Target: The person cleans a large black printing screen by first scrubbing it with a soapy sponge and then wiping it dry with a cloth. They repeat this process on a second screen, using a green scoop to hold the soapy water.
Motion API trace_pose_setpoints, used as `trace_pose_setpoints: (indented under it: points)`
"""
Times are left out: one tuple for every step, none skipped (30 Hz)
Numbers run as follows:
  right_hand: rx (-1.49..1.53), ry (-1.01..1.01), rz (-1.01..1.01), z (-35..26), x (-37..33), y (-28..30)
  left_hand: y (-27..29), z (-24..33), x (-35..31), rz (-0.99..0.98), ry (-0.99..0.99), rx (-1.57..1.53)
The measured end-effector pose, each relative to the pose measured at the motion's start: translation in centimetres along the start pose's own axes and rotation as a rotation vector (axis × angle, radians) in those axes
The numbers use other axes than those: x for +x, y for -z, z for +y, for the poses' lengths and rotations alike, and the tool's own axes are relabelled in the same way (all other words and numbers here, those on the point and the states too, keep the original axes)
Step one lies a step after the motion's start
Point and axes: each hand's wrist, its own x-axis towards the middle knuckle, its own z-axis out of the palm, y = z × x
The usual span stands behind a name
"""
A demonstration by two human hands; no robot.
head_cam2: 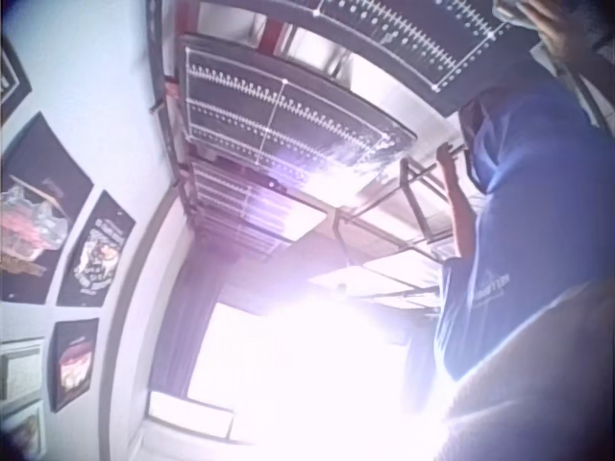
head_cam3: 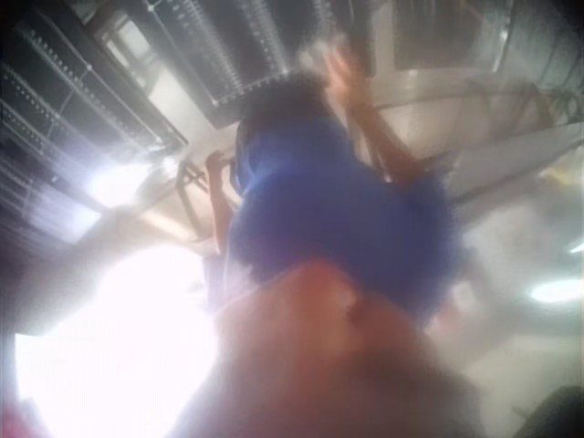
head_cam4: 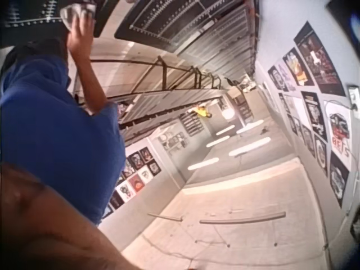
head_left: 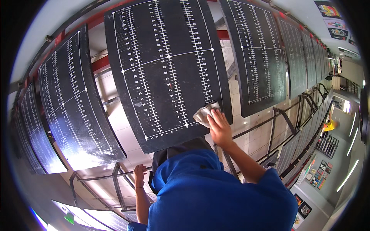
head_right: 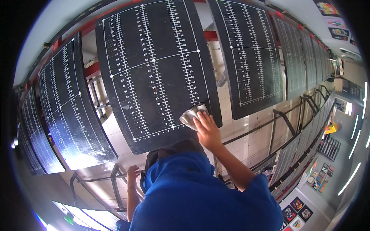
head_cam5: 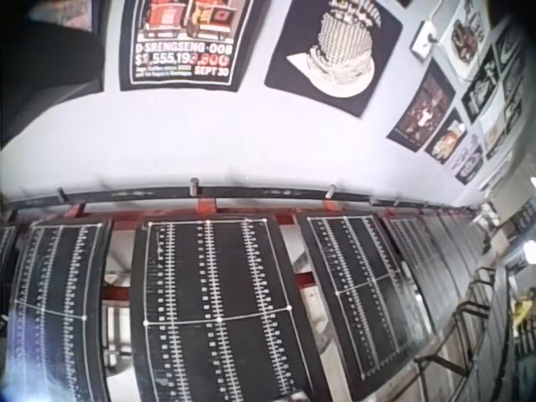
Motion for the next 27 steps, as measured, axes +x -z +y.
trace_pose_setpoints:
  points:
    - [0.009,0.026,-0.011,0.2,1.4,1.1,-0.2,-0.7,0.1,-0.025,-0.01,-0.013]
    - [0.013,0.054,0.045,0.6,3.0,1.1,-0.6,-0.6,-0.5,-0.054,0.004,-0.006]
    - [0.017,0.085,0.099,1.3,5.4,1.0,-0.9,-0.5,-0.9,-0.081,0.019,-0.002]
    - [0.041,-0.021,0.196,2.5,9.6,1.2,-0.5,-0.5,-0.6,-0.09,-0.015,0.081]
    - [0.072,-0.13,0.283,3.4,13.7,1.5,-0.2,-1.3,0.0,-0.081,-0.13,0.101]
    - [-0.027,-0.185,0.354,3.6,17.3,1.0,-0.6,0.3,-1.3,-0.063,-0.092,0.111]
    - [-0.128,-0.236,0.428,2.7,20.1,0.3,-1.3,2.8,-2.6,-0.044,-0.058,0.118]
    - [-0.094,-0.249,0.371,-0.5,20.4,-0.5,-1.4,2.4,-3.1,-0.033,-0.055,0.097]
    - [-0.068,-0.269,0.32,-4.6,19.6,-1.3,-1.0,1.8,-2.7,-0.051,-0.059,0.128]
    - [0.238,-0.259,0.194,-9.6,18.0,-2.0,-0.7,1.1,-1.4,-0.046,-0.055,0.108]
    - [0.537,-0.247,0.058,-14.1,15.1,-2.2,-0.6,0.3,-0.8,-0.047,-0.046,0.088]
    - [0.405,0.05,0.031,-16.1,10.6,-3.8,-0.7,0.6,-0.9,-0.048,-0.056,0.1]
    - [0.272,0.355,0.005,-17.3,9.2,-3.9,-0.8,1.3,-0.8,-0.041,-0.072,0.105]
    - [0.263,0.394,-0.009,-16.3,9.0,-4.3,-0.7,1.6,-1.0,-0.04,-0.079,0.091]
    - [0.256,0.436,-0.024,-14.6,9.3,-4.6,-0.8,1.8,-1.4,-0.031,-0.083,0.075]
    - [0.33,0.115,-0.05,-13.9,13.3,-2.5,-0.7,2.1,-1.6,-0.017,-0.089,0.059]
    - [0.338,0.015,0.218,-10.7,17.3,-3.6,-0.7,1.7,-2.3,0.005,-0.087,0.036]
    - [0.259,-0.058,0.221,-7.3,22.8,-1.6,-0.7,0.4,-2.9,0.025,-0.096,0.003]
    - [0.202,0.079,0.357,-3.5,27.2,0.4,-0.3,0.2,-2.9,0.025,-0.069,-0.002]
    - [-0.218,0.061,0.657,2.1,31.4,-1.2,0.3,0.5,-2.6,0.015,-0.077,0.021]
    - [-0.19,0.015,0.629,3.8,35.1,-0.5,0.4,0.0,-2.6,0.019,-0.074,0.021]
    - [-0.085,-0.094,0.652,1.8,37.2,-0.1,0.1,-0.3,-2.9,0.036,-0.057,0.005]
    - [-0.019,-0.111,0.656,-0.3,37.4,-1.5,-0.1,-0.7,-3.1,0.03,-0.067,-0.002]
    - [0.084,-0.049,0.57,-4.6,36.1,-3.1,-0.4,-1.2,-3.5,0.035,-0.042,0.048]
    - [0.222,0.066,0.411,-10.7,32.5,-4.4,-1.0,-1.3,-3.6,0.036,-0.025,0.09]
    - [0.329,0.191,0.239,-15.3,28.2,-5.0,-1.5,-1.3,-3.5,0.032,-0.032,0.068]
    - [0.337,0.389,0.088,-17.8,23.6,-5.5,-1.3,-1.1,-3.5,0.02,-0.04,0.062]
